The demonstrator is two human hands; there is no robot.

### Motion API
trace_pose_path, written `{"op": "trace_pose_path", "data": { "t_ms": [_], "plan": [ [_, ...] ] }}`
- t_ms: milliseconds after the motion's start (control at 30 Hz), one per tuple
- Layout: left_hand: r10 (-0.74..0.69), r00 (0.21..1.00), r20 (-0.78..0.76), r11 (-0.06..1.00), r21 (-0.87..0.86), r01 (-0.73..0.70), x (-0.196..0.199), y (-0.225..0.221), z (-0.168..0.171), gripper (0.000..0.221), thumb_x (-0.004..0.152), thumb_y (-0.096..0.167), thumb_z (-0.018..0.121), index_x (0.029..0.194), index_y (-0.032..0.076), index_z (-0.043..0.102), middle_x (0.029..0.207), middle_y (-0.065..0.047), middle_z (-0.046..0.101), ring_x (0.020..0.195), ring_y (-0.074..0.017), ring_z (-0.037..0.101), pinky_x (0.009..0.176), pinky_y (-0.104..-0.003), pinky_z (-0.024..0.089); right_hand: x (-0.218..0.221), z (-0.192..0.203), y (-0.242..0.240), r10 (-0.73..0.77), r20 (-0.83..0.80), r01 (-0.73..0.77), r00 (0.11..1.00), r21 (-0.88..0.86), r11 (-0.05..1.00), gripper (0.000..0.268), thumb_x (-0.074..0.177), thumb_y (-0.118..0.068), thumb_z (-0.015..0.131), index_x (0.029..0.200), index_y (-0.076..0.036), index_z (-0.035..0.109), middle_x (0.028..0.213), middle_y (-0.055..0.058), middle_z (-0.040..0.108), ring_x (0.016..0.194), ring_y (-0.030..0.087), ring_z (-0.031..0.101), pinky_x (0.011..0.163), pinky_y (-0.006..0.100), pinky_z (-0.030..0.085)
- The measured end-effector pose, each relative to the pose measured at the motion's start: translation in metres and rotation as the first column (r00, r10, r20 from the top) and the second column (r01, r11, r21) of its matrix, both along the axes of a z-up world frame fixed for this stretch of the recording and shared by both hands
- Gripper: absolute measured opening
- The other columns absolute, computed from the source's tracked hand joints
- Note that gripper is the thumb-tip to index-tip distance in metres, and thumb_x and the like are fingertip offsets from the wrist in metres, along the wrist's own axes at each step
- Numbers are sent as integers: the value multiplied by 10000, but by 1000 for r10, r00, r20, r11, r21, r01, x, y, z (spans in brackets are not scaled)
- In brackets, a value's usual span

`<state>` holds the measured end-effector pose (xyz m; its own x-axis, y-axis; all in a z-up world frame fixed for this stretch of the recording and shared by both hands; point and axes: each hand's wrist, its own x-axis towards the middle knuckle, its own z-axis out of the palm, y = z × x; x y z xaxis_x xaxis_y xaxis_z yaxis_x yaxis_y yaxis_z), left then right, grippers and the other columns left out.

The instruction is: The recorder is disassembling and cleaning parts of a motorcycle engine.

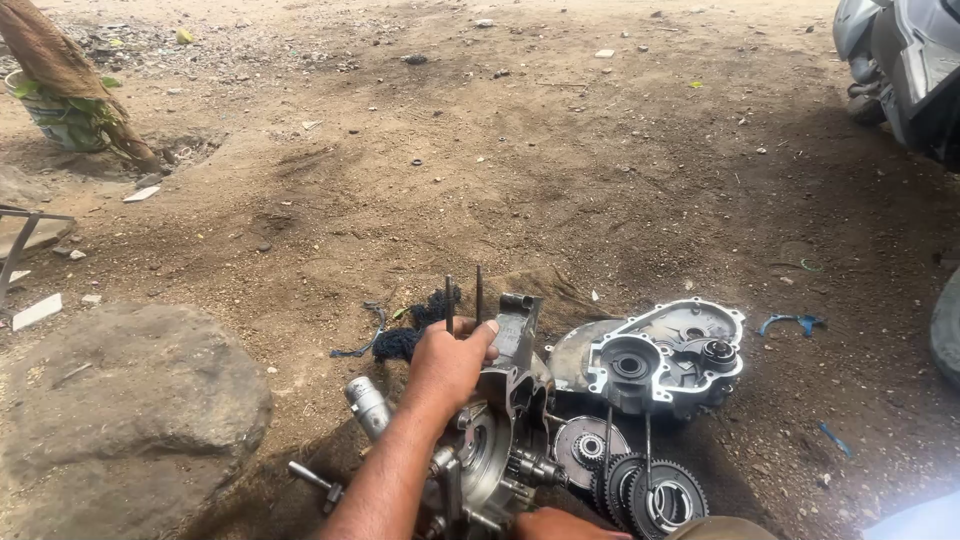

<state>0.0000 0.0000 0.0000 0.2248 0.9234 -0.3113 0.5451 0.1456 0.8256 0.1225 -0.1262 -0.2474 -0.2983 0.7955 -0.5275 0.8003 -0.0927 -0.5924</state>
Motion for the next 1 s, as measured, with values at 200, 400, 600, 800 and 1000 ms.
{"op": "trace_pose_path", "data": {
  "t_ms": [200, 400, 600, 800, 1000],
  "plan": [
    [-36, 999, 32, 995, 89, 33, -3, 9, -15, 373, 922, 414, 655, 1097, 102, 758, 894, -16, 808, 878, -119, 746, 780, -337, 578, 39, 100, -6, -448, -464, 402, 764, -201, 894, 130, 906, -155, 714, 909, -59, 801, 882, 69, 789, 829, 155, 730, 753, 249, 583],
    [-30, 999, -24, 999, 27, 31, -1, 5, -5, 371, 949, 421, 624, 1138, 122, 737, 917, -10, 801, 925, -114, 735, 867, -332, 557, 40, 103, 4, -680, -732, 657, -29, -527, 539, 208, 925, -157, 698, 888, 47, 724, 778, 99, 752, 686, 173, 686, 652, 301, 566],
    [-29, 999, -43, 997, 69, 32, 1, 9, -12, 378, 934, 410, 639, 1136, 110, 747, 918, -15, 822, 940, -118, 750, 915, -325, 550, -20, 25, 20, -357, -910, 587, 210, -175, 791, 478, 809, -64, 740, 1280, -19, 673, 1098, 114, 784, 1068, 195, 736, 1004, 331, 553],
    [-44, 999, -28, 995, 86, 46, 1, 9, -15, 389, 939, 405, 634, 1129, 85, 749, 903, -28, 821, 932, -137, 771, 922, -336, 563, -21, 34, 23, -182, -753, 468, 633, 184, 864, 568, 761, 17, 558, 1314, -34, 677, 1170, 115, 798, 1178, 218, 746, 1084, 363, 530],
    [-46, 998, -39, 993, 103, 50, 3, 5, -16, 372, 945, 398, 638, 1116, 88, 753, 911, -28, 819, 931, -124, 766, 916, -332, 558, -22, 12, 35, -58, -328, 254, 943, 593, 764, 415, 912, -191, 654, 1318, -112, 685, 1032, 194, 767, 991, 322, 760, 875, 418, 586]
  ]
}}
